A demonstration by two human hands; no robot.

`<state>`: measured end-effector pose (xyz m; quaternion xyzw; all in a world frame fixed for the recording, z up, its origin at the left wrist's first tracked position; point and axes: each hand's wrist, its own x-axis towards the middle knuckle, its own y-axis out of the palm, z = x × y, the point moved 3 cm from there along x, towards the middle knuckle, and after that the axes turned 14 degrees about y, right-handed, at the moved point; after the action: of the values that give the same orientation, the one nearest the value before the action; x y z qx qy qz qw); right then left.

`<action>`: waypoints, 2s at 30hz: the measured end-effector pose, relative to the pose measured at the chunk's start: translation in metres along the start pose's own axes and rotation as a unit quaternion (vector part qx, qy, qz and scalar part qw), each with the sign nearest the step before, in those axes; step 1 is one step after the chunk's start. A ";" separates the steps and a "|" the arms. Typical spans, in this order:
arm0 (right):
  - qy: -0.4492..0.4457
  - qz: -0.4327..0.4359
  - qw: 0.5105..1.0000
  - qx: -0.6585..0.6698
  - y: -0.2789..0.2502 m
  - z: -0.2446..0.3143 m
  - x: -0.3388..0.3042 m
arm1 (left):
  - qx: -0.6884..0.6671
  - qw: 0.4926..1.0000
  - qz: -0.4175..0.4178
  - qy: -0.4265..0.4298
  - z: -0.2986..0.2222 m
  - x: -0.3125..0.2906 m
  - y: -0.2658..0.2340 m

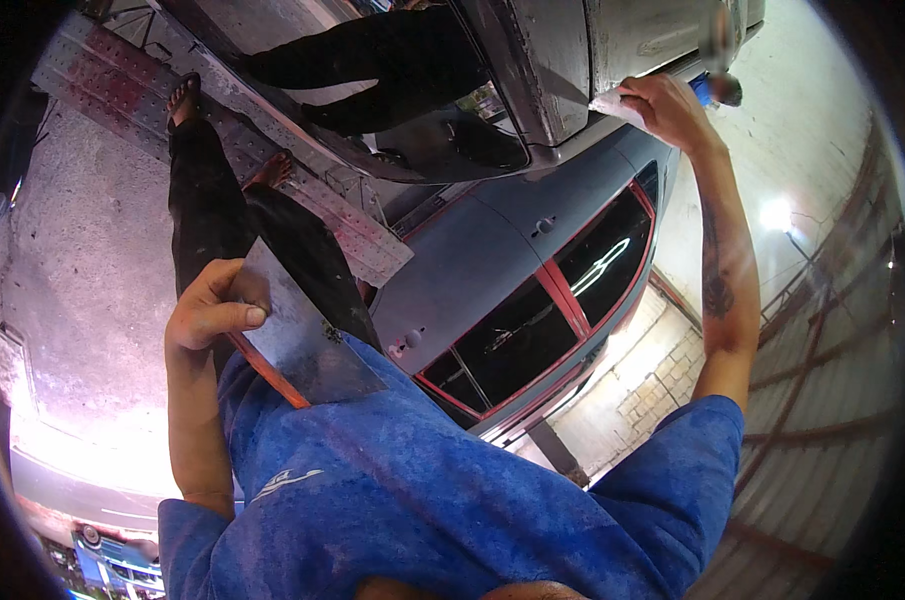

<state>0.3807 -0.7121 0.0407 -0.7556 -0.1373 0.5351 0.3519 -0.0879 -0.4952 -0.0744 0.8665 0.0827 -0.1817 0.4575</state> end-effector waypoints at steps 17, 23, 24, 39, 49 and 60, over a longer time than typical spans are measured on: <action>0.181 -0.180 0.944 0.208 -0.060 0.003 -0.129 | 0.040 0.995 0.077 -0.049 -0.026 0.032 0.057; -0.110 -0.459 0.769 0.432 -0.065 0.152 -0.243 | 0.046 0.984 0.169 0.003 -0.049 0.066 0.146; -0.125 -0.480 0.744 0.448 -0.058 0.173 -0.252 | 0.037 0.982 0.184 0.011 -0.052 0.068 0.159; 0.166 -0.396 0.605 0.671 0.082 0.204 -0.240 | 0.092 0.986 0.141 0.006 -0.084 0.018 0.181; -0.166 -0.403 -0.136 0.890 0.098 0.136 -0.154 | 0.140 0.990 0.030 -0.014 -0.083 0.009 0.113; 0.352 -0.539 0.453 0.617 0.081 0.063 -0.062 | 0.148 0.988 0.037 -0.034 -0.092 0.042 0.039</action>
<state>0.2859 -0.7818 0.0186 -0.2389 -0.0153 -0.1283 0.9624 -0.0152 -0.4432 -0.0136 0.9205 0.0076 -0.2044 0.3329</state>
